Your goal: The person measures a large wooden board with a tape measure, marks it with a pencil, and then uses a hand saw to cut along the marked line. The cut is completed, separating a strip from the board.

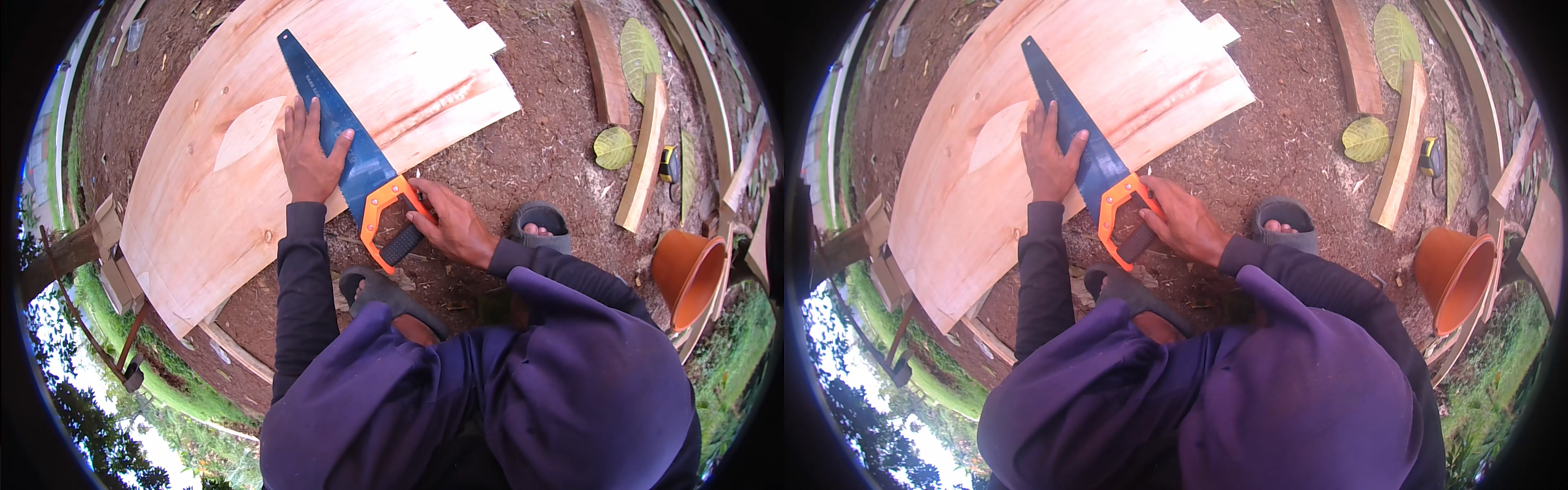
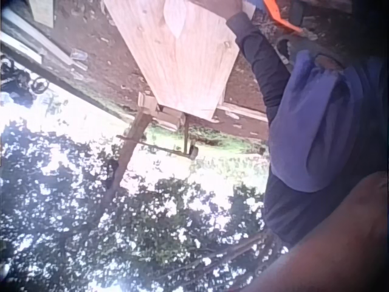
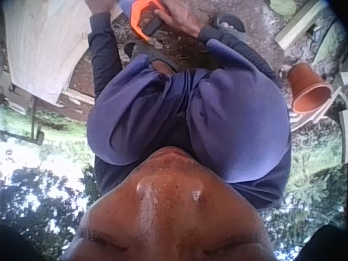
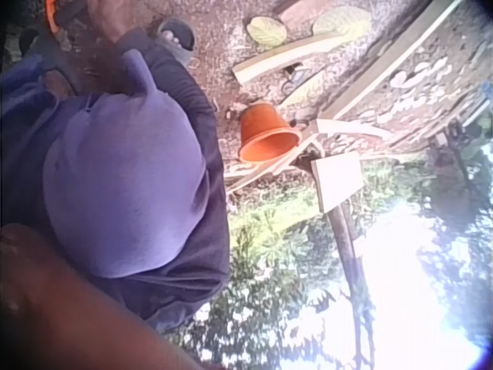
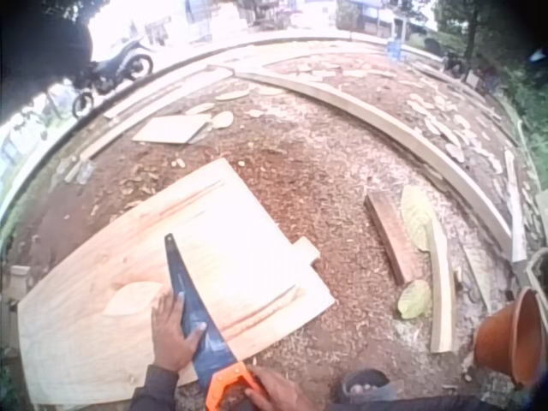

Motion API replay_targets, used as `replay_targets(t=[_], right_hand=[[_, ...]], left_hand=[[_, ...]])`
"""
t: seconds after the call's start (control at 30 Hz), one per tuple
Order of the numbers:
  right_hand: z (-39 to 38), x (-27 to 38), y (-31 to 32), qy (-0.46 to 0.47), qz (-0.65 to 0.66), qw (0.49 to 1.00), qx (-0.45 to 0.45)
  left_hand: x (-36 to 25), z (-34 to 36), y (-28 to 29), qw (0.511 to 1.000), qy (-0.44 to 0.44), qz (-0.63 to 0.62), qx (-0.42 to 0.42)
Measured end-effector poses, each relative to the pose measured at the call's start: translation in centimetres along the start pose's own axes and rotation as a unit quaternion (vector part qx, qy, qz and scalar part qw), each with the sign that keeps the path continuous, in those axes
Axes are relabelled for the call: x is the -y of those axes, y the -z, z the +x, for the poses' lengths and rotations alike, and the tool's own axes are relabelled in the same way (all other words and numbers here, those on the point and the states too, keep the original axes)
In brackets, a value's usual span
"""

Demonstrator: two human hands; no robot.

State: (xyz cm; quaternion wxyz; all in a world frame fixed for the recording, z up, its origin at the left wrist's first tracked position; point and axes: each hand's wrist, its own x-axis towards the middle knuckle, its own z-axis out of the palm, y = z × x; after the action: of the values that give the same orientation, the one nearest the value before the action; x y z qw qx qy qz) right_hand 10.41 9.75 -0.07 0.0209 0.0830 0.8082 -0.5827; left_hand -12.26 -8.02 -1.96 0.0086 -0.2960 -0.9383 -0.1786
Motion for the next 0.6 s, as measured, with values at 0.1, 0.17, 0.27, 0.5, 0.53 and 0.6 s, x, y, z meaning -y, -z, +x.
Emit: replay_targets(t=[0.1,0.17,0.27,0.5,0.53,0.6], right_hand=[[-0.01,-0.25,-0.18,0.011,-0.004,1.0,-0.018],[0.0,-0.04,-0.05,0.002,-0.004,1.0,-0.007],[0.0,-0.01,0.03,0.003,-0.002,1.0,-0.004],[-0.07,-0.18,-0.19,0.009,-0.006,1.0,-0.014],[-0.07,-0.18,-0.18,0.009,-0.003,1.0,-0.014],[-0.07,-0.14,-0.19,0.009,0.004,1.0,-0.013]], left_hand=[[-0.03,0.04,-0.04,1.0,-0.002,0.002,0.0],[0.0,0.04,-0.02,1.0,-0.001,0.004,0.001],[0.03,0.05,-0.04,1.0,-0.001,0.006,0.002],[-0.01,0.07,-0.04,1.0,0.002,0.006,0.006],[-0.03,0.09,-0.06,1.0,0.002,0.006,0.007],[0.0,0.08,-0.05,1.0,0.003,0.009,0.008]])
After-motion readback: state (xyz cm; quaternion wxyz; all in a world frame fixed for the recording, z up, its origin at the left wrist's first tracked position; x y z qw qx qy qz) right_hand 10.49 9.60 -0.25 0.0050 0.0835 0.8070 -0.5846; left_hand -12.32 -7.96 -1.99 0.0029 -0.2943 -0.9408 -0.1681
